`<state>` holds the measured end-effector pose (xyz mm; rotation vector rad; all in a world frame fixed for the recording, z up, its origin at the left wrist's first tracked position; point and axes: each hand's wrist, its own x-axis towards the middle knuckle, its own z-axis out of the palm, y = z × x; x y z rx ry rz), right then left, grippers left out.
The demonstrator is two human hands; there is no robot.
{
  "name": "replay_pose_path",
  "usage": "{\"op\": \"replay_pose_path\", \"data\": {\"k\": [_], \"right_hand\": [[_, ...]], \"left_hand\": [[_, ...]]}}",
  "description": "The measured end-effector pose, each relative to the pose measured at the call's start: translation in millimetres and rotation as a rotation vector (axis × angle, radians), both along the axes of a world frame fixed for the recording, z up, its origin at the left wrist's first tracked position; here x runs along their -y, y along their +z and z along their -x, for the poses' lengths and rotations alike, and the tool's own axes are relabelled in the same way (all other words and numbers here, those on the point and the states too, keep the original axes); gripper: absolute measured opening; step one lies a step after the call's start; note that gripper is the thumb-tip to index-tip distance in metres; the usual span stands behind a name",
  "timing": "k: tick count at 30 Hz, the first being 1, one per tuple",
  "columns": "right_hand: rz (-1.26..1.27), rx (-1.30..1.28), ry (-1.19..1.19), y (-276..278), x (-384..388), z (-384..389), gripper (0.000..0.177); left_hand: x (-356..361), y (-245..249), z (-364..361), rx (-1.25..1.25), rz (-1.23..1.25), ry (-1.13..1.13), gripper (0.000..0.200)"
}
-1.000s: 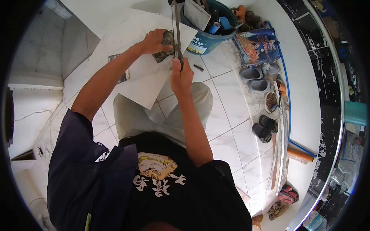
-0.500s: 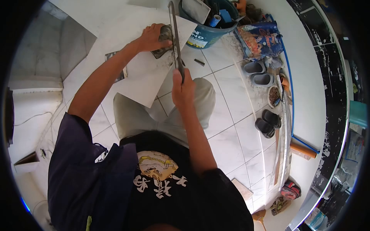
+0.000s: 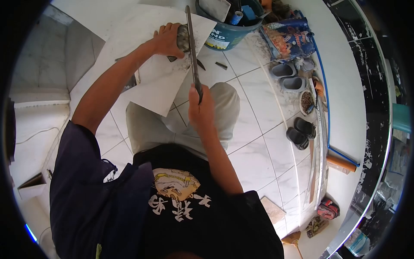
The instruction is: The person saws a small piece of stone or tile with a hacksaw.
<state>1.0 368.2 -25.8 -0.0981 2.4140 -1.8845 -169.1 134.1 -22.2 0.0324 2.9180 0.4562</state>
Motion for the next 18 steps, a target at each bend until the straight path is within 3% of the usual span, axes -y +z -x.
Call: {"op": "replay_pose_path", "data": {"k": [4, 8, 11, 15, 18], "right_hand": [[0.02, 0.054, 0.017, 12.6, -8.0, -16.2, 0.036], [-0.026, -0.062, 0.024, -4.2, 38.1, 79.4, 0.036], [0.105, -0.039, 0.016, -6.7, 43.0, 89.5, 0.035], [0.044, -0.027, 0.003, -12.9, -0.2, 9.4, 0.035], [0.041, 0.058, 0.003, 4.9, -1.0, 2.0, 0.035]], "left_hand": [[0.1, -8.1, -1.2, -0.079, -0.004, -0.027, 0.121], [-2.6, -6.3, -3.6, -0.122, -0.001, -0.025, 0.119], [-1.5, -4.1, -4.4, -0.122, -0.01, -0.004, 0.12], [-2.3, -5.3, -2.9, -0.127, -0.025, 0.003, 0.12], [-2.1, -6.6, -4.8, -0.102, -0.012, -0.002, 0.12]]}}
